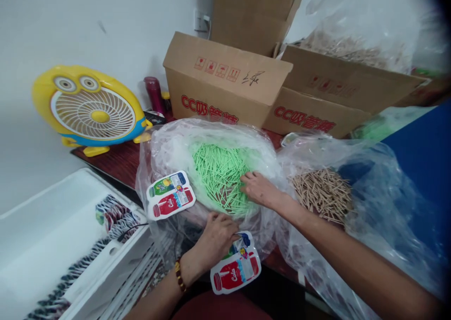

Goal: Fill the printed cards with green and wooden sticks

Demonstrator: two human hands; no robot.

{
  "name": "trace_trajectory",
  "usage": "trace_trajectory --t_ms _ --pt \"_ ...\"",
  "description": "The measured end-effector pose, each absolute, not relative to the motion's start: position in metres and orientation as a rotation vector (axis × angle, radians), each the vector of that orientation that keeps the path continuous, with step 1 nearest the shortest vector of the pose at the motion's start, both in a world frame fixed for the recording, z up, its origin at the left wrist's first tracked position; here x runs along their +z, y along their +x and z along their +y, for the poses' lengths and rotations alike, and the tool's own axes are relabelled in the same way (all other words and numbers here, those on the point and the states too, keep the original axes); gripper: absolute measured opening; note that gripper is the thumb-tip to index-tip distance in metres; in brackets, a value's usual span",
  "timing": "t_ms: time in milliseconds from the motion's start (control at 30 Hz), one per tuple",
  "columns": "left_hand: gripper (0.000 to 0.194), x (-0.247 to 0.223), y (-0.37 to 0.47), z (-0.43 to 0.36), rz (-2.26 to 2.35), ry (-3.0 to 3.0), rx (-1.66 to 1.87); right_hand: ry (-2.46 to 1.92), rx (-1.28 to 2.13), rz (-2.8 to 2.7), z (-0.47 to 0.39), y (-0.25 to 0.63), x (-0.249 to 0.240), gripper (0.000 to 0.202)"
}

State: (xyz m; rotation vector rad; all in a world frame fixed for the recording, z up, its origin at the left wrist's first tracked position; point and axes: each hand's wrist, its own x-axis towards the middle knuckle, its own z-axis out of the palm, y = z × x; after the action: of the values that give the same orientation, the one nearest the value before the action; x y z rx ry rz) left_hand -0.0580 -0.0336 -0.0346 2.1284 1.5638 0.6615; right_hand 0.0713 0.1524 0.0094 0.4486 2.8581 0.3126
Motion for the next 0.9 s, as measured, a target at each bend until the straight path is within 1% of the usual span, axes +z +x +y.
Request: trace_trajectory --t_ms 167,467,567,667,833,900 --pt "0.01 -0.028 -0.06 -0.033 1.561 2.137 0.649 0.408 0.348 2.9 0.15 0.072 0.008 0.019" --pt "0.016 -0.035 -0.06 -0.036 1.535 2.137 0.705 0.429 0.363 2.959 0.15 0.08 -0.003 0.019" --pt "0.014 -0.036 -0.061 -0.036 1.536 2.134 0.716 0.468 0.338 2.969 0.15 0.078 -0.007 0.02" --pt "0.012 -0.034 -0.061 -0.037 1.547 2.095 0.744 0.58 0.241 2.978 0.149 0.074 -0.014 0.021" --pt "0.012 -0.028 -0.064 -0.042 1.513 1.999 0.852 0.876 -0.199 3.07 0.148 0.065 -0.022 0.019" --pt "0.013 -0.024 -0.065 -0.044 1.501 1.954 0.908 0.94 -0.295 3.085 0.148 0.061 -0.023 0.018"
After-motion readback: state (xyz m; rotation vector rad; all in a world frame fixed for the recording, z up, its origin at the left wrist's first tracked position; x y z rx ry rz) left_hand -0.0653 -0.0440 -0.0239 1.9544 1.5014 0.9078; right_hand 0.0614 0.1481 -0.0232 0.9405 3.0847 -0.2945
